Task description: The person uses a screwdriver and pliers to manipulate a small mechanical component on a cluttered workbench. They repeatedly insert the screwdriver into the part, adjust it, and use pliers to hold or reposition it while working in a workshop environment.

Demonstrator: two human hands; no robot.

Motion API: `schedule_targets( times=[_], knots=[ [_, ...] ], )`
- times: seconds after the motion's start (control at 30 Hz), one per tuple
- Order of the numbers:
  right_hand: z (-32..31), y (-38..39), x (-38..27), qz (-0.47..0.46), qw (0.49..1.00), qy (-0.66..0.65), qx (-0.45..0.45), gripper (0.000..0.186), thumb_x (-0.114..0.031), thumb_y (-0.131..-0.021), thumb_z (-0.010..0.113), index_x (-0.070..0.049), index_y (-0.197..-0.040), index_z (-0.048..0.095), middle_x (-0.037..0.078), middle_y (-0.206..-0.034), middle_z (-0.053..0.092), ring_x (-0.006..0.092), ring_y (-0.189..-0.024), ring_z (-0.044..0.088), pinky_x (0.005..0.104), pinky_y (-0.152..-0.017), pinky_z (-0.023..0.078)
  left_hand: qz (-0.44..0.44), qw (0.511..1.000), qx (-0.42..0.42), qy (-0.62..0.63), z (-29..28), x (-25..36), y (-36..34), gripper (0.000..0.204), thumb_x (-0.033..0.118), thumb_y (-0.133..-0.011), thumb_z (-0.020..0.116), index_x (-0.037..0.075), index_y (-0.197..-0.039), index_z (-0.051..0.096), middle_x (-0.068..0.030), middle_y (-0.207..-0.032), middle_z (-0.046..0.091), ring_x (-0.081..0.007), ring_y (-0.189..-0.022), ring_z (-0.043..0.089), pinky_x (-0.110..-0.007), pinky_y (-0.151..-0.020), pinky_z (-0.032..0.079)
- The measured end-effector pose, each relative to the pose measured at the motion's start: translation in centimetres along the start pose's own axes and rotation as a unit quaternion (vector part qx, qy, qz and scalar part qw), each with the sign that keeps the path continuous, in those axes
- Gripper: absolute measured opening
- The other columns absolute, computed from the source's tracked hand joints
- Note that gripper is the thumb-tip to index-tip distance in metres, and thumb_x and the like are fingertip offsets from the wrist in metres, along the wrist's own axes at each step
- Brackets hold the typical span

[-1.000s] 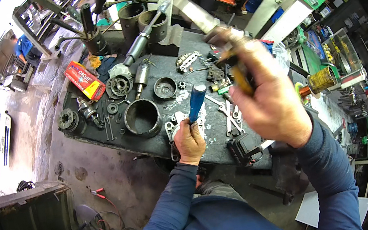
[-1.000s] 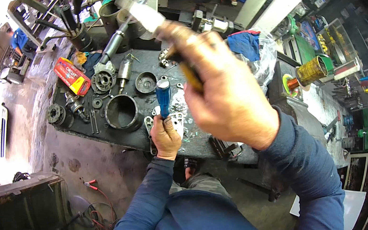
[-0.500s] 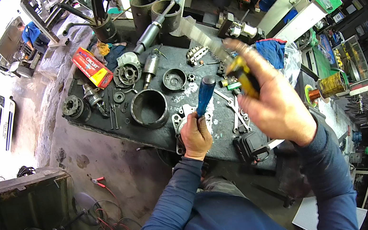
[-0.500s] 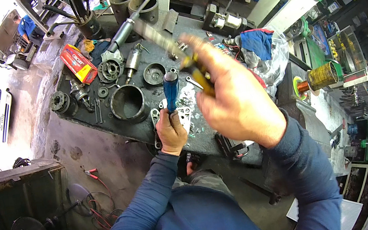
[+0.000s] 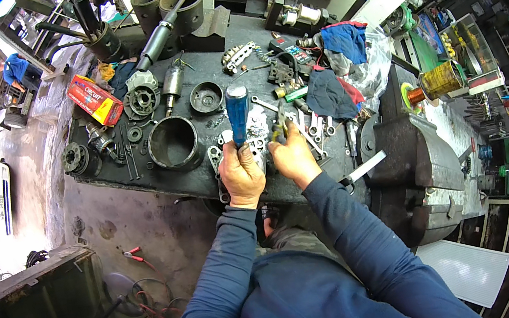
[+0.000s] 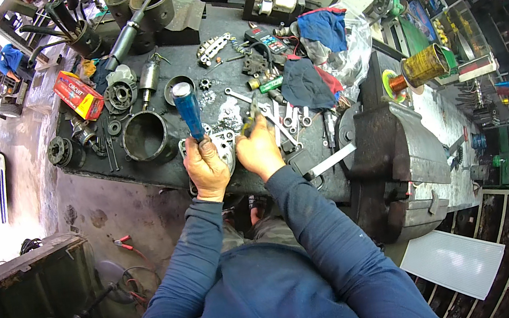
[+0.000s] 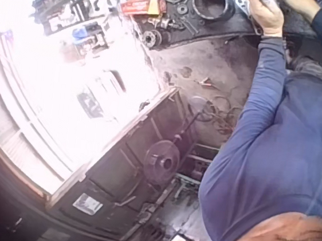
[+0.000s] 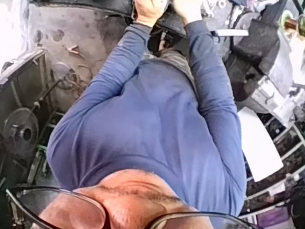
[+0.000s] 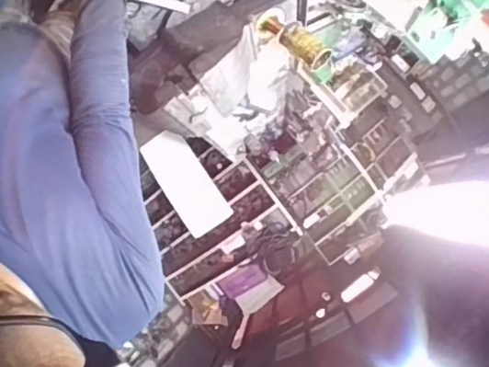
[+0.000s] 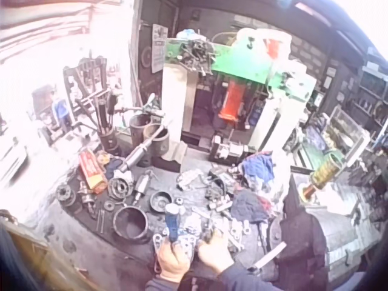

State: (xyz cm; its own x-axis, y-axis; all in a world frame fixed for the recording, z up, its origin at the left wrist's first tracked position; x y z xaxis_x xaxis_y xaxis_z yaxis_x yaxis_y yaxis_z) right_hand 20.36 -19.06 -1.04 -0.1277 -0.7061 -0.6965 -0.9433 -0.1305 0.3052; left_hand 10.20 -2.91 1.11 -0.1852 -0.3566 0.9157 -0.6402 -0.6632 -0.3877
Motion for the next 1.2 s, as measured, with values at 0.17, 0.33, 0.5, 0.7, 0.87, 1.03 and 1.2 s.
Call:
schedule_targets(
  times=[0.17,0.33,0.5,0.7,0.87,1.03,1.2],
  knots=[
    [-3.1,3.0,-12.7,-0.269,0.895,-0.341,-0.106,0.089,-0.019,-0.085,0.086,0.004,-0.157,0.040,0.023,-0.149,0.058,0.0307,-0.139,0.057,0.0432,-0.116,0.046,-0.012,0.999,-0.030,0.002,0.0,-0.1,-0.3,0.029,0.028,-0.110,0.058,-0.001,-0.109,0.063,-0.0181,-0.080,0.066,-0.0392,-0.069,0.066,-0.045,-0.064,0.050],
    [-0.3,2.5,-18.2,-0.203,0.833,-0.459,-0.231,0.037,-0.037,-0.098,0.080,-0.002,-0.095,0.069,0.000,-0.073,0.065,0.0065,-0.062,0.057,0.0279,-0.056,0.048,0.021,0.998,-0.041,0.048,0.1,1.0,-0.6,0.034,0.030,-0.112,0.054,-0.003,-0.111,0.062,-0.0149,-0.084,0.066,-0.0296,-0.071,0.064,-0.040,-0.066,0.048],
    [-1.0,1.9,-16.9,-0.201,0.832,-0.498,-0.141,0.029,-0.027,-0.098,0.078,0.000,-0.095,0.067,-0.003,-0.069,0.062,0.0043,-0.061,0.051,0.0256,-0.054,0.043,-0.085,0.964,-0.093,0.233,0.8,-0.8,-0.4,0.041,0.034,-0.111,0.051,-0.005,-0.120,0.060,-0.0074,-0.088,0.065,-0.0147,-0.076,0.058,-0.031,-0.069,0.045],
    [-1.8,2.9,-17.4,-0.254,0.840,-0.469,-0.098,0.024,-0.020,-0.102,0.073,-0.003,-0.091,0.062,0.002,-0.067,0.058,0.0057,-0.053,0.048,0.0238,-0.049,0.040,-0.161,0.917,-0.062,0.359,0.1,-2.1,-0.9,0.078,0.052,-0.099,0.063,-0.006,-0.147,0.044,-0.0116,-0.127,0.064,-0.0175,-0.113,0.060,-0.031,-0.103,0.045],
    [-1.8,2.6,-18.1,-0.276,0.850,-0.440,-0.083,0.026,-0.021,-0.103,0.071,-0.002,-0.087,0.061,0.002,-0.066,0.058,0.0062,-0.052,0.049,0.0243,-0.049,0.040,-0.183,0.888,-0.046,0.419,-0.1,-2.8,-1.3,0.077,0.046,-0.095,0.066,-0.004,-0.149,0.043,-0.0173,-0.131,0.064,-0.0236,-0.120,0.061,-0.037,-0.111,0.044],
    [-0.8,1.9,-17.2,-0.221,0.840,-0.479,-0.128,0.031,-0.024,-0.098,0.076,0.005,-0.096,0.066,-0.002,-0.066,0.060,0.0036,-0.058,0.049,0.0256,-0.053,0.045,-0.174,0.876,-0.051,0.446,-0.1,-3.4,-1.1,0.072,0.040,-0.094,0.067,-0.003,-0.148,0.044,-0.0177,-0.130,0.063,-0.0256,-0.123,0.061,-0.039,-0.113,0.044],
    [-1.6,2.6,-18.2,-0.287,0.858,-0.415,-0.096,0.029,-0.024,-0.098,0.076,0.004,-0.095,0.066,-0.003,-0.069,0.062,0.0022,-0.060,0.050,0.0248,-0.052,0.040,-0.157,0.890,-0.078,0.421,-0.8,-2.3,-1.7,0.063,0.020,-0.093,0.067,-0.004,-0.147,0.044,-0.0176,-0.136,0.059,-0.0261,-0.128,0.058,-0.040,-0.116,0.043]
  ],
)
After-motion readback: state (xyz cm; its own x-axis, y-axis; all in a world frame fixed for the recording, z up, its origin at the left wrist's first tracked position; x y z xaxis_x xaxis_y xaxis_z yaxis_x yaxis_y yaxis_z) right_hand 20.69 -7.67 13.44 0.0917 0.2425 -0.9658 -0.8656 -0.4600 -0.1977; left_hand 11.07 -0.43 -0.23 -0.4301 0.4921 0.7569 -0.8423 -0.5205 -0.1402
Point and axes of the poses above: each hand's wrist, its own y-axis away from the middle knuckle, its own z-axis out of the palm, x = y × z, the point moved 10 cm from there along -y, towards the middle knuckle
